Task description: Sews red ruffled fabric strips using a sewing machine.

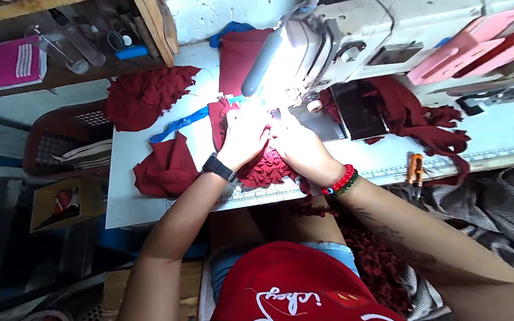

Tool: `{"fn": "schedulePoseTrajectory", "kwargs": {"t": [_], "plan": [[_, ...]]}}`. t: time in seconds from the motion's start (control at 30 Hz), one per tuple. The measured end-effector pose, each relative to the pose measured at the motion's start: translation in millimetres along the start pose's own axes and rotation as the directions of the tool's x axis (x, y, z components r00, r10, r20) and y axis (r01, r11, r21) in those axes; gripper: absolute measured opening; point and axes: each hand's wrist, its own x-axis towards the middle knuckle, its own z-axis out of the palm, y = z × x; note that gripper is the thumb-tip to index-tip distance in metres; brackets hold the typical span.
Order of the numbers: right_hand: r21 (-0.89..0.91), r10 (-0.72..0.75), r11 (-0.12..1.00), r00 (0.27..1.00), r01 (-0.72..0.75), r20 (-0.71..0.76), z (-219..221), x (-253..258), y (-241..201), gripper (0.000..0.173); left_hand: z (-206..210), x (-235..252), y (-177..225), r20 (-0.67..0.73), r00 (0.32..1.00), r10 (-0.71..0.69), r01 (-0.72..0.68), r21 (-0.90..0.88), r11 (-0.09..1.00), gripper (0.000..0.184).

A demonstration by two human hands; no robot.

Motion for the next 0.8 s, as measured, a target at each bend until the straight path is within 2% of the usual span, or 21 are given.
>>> {"fn": "schedulePoseTrajectory", "kwargs": {"t": [0.17,0.3,0.4,0.47,0.53,0.6,0.67,0.73,0.8], "plan": [[0.075,0.037,0.996,0.996,-0.044,0.085,-14.8,-7.6,2.3,0.025,-2.0,-8.3,-1.0,0.114,0.978,0.173,-0.173,-0.011,0.985,0.031],[0.271,0.197,0.933,0.967,-0.236,0.163,-35.2,-7.9,4.8,0.026,-3.0,-8.1,-7.7,0.123,0.966,0.226,-0.232,0.029,0.972,0.032],[0.482,0.230,0.807,0.934,-0.340,0.274,-48.2,1.8,12.8,0.023,-3.0,-7.2,-7.3,0.104,0.981,0.165,-0.161,-0.047,0.986,0.033],[0.604,0.228,0.678,0.902,-0.418,0.368,-47.1,9.5,22.5,0.015,-4.0,-3.1,-2.3,0.095,0.991,0.099,-0.093,-0.070,0.993,0.030],[0.612,0.291,0.565,0.827,-0.554,0.480,-49.9,21.3,24.5,0.025,-2.9,0.7,1.3,0.098,0.994,0.048,-0.042,-0.067,0.997,0.029],[0.574,0.391,0.496,0.758,-0.651,0.522,-52.4,26.7,22.2,0.029,-0.7,3.1,4.4,0.103,0.995,0.005,0.001,-0.052,0.999,0.028],[0.542,0.414,0.522,0.751,-0.659,0.514,-50.6,27.6,25.9,0.034,3.8,3.4,3.8,0.074,0.997,-0.012,0.016,-0.053,0.998,0.025],[0.523,0.385,0.604,0.795,-0.601,0.469,-41.7,26.0,35.2,0.040,8.5,2.0,1.3,0.037,0.999,-0.031,0.034,-0.070,0.997,0.024],[0.489,0.355,0.680,0.830,-0.545,0.431,-35.9,25.2,40.2,0.038,10.4,0.3,0.3,0.019,0.999,-0.046,0.048,-0.083,0.995,0.024]]}}
